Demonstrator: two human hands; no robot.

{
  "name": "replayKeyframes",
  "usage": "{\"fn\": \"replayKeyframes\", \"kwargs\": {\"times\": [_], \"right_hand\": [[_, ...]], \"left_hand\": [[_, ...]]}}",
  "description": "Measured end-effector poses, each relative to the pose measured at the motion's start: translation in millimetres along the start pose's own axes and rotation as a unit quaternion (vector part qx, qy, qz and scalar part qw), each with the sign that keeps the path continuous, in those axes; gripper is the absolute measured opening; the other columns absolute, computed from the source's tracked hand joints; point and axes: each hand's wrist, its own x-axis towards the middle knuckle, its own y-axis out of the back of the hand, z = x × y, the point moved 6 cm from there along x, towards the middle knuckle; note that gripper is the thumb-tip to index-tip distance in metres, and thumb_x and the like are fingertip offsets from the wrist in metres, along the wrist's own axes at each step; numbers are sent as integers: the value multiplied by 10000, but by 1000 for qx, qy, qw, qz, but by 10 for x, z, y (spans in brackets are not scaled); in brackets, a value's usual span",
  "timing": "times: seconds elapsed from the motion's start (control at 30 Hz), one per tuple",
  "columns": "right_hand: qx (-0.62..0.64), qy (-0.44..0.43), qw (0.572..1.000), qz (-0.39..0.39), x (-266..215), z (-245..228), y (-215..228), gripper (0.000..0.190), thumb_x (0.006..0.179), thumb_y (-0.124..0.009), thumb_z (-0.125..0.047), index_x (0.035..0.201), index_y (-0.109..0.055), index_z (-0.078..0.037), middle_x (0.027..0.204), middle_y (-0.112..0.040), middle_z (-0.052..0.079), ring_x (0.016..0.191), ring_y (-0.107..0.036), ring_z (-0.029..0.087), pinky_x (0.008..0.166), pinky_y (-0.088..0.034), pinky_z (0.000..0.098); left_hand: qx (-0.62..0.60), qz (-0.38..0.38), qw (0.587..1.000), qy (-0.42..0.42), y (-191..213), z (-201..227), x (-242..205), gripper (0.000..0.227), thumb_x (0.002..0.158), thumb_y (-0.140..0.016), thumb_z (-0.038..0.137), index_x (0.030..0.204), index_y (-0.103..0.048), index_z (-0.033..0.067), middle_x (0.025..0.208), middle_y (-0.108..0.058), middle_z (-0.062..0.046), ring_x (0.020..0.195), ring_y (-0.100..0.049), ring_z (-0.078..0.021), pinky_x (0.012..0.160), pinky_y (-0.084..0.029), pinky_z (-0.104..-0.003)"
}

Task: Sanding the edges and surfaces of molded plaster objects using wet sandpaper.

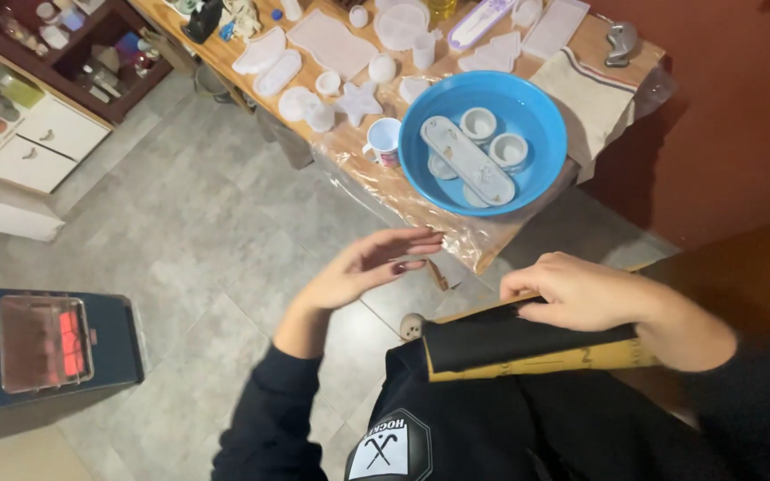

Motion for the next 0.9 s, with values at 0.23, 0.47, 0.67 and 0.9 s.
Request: {"fn": "replayKeyframes", "kwargs": {"times": [0.23, 0.47, 0.67, 0.9], "right_hand": [[64, -1, 986, -156, 115, 377, -359, 189, 874, -678, -171, 978, -673, -14, 792, -739, 96, 718, -690, 170, 655, -543, 348], [307, -85, 926, -202, 93, 919, -602, 355, 972, -619, -263, 1216, -648, -8, 1090, -752, -8, 1003, -652, 88, 877, -521, 262], [279, -66, 952, -102, 87, 1081, -690, 401, 1014, -575, -318, 1176, -721, 17, 991, -703, -19, 947, -595, 73, 858, -501, 271], [304, -2, 948, -90, 61, 959, -623, 414, 1002, -521, -322, 1098, -753, 7, 971, -765, -48, 931, -623, 41, 873, -509, 249]], "left_hand": [[485, -85, 861, 128, -792, 118, 545, 746, 756, -834, 441, 1273, -605, -46, 1145, -725, -193, 1069, -728, -276, 854, -611, -368], [617, -205, 755, 81, -654, -400, 856, 241, 876, -714, 331, 839, -766, 99, 801, -744, -129, 819, -720, -330, 740, -551, -447], [600, -256, 751, 101, -888, -314, 938, 253, 856, -721, 348, 818, -743, 99, 732, -718, -130, 759, -698, -332, 693, -523, -460], [606, -212, 766, 34, -804, -554, 984, 254, 851, -724, 403, 860, -810, 164, 718, -717, -96, 747, -699, -313, 667, -524, -457]]}}
